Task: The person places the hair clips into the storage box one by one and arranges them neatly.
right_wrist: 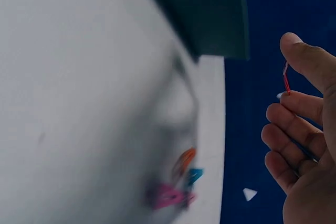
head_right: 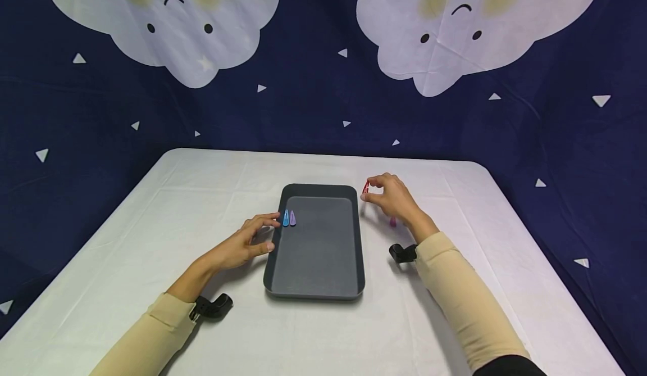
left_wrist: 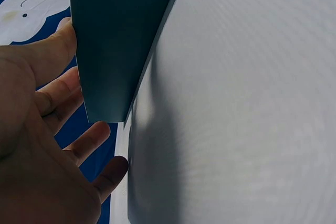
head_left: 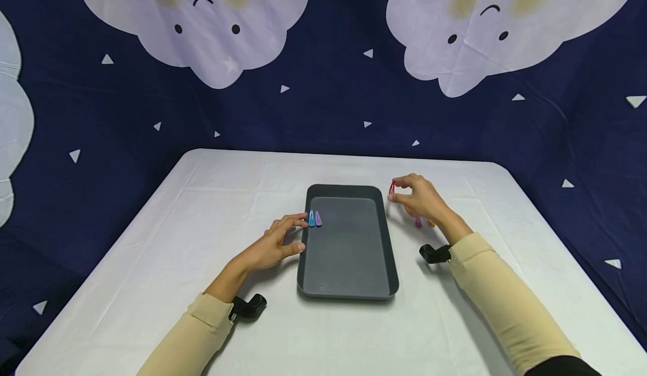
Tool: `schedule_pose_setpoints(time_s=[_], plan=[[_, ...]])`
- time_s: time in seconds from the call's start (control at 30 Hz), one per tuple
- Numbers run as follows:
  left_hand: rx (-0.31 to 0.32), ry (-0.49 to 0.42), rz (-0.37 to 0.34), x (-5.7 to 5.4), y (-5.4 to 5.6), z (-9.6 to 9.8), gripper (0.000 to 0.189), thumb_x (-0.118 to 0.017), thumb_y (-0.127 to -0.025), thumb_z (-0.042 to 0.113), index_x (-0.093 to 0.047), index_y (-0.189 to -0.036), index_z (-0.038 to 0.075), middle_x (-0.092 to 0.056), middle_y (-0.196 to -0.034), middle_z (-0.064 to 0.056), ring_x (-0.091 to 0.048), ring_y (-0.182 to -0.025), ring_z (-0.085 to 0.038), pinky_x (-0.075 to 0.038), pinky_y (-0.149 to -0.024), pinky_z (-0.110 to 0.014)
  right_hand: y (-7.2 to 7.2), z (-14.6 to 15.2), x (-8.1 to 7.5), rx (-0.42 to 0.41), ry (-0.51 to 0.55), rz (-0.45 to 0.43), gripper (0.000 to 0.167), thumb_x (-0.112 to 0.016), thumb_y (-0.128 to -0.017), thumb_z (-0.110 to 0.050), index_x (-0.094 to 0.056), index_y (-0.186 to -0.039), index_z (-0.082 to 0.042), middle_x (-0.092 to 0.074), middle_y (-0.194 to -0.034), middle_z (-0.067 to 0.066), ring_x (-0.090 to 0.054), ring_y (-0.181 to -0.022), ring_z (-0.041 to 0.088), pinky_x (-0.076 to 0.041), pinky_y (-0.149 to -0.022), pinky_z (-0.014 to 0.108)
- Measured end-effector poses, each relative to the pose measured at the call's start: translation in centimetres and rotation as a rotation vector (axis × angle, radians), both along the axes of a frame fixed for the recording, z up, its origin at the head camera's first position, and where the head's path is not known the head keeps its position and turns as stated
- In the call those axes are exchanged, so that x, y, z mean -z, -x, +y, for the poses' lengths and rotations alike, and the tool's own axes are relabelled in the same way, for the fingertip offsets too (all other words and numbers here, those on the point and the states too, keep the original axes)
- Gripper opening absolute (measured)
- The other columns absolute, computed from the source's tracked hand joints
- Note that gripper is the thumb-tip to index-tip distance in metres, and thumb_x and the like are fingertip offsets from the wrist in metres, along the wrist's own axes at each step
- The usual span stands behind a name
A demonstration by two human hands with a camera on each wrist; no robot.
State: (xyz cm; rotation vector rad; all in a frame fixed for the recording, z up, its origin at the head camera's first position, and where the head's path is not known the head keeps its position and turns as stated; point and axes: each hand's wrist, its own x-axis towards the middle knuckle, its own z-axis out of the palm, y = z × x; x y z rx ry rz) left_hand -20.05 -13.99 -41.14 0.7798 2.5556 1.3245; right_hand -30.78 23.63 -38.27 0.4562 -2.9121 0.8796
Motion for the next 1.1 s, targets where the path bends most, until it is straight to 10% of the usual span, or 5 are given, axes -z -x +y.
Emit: schedule_pose_setpoints(time_s=[0.63, 1.1], plan=[[-0.001, 0.002, 0.019, 0.0, 0.0, 0.0, 0.045, -0.062, -0.091, 0.022, -0.047, -0.131, 0.008, -0.030, -0.154, -0.004, -0.024, -0.138, -0.035, -0.010, -0.107, -0.066, -1.8, -5.0, -4.0, -0.083, 0.081, 0.068, 0.053, -0.072, -0.080, -0.038, -0.061, -0.124, -0.012, -0.062, -0.121, 0.011, -0.055, -0.115, 0.029, -0.042, -0.096, 0.048], [-0.003, 0.009, 0.022, 0.0, 0.0, 0.1, 0.045, -0.062, -0.091, 0.023, -0.048, -0.131, 0.008, -0.030, -0.153, -0.004, -0.023, -0.138, -0.035, -0.010, -0.107, -0.066, -2.7, -8.9, -4.1, -0.171, 0.078, 0.069, 0.054, -0.073, -0.082, -0.037, -0.060, -0.126, -0.010, -0.061, -0.119, 0.011, -0.052, -0.116, 0.029, -0.042, -0.096, 0.047]])
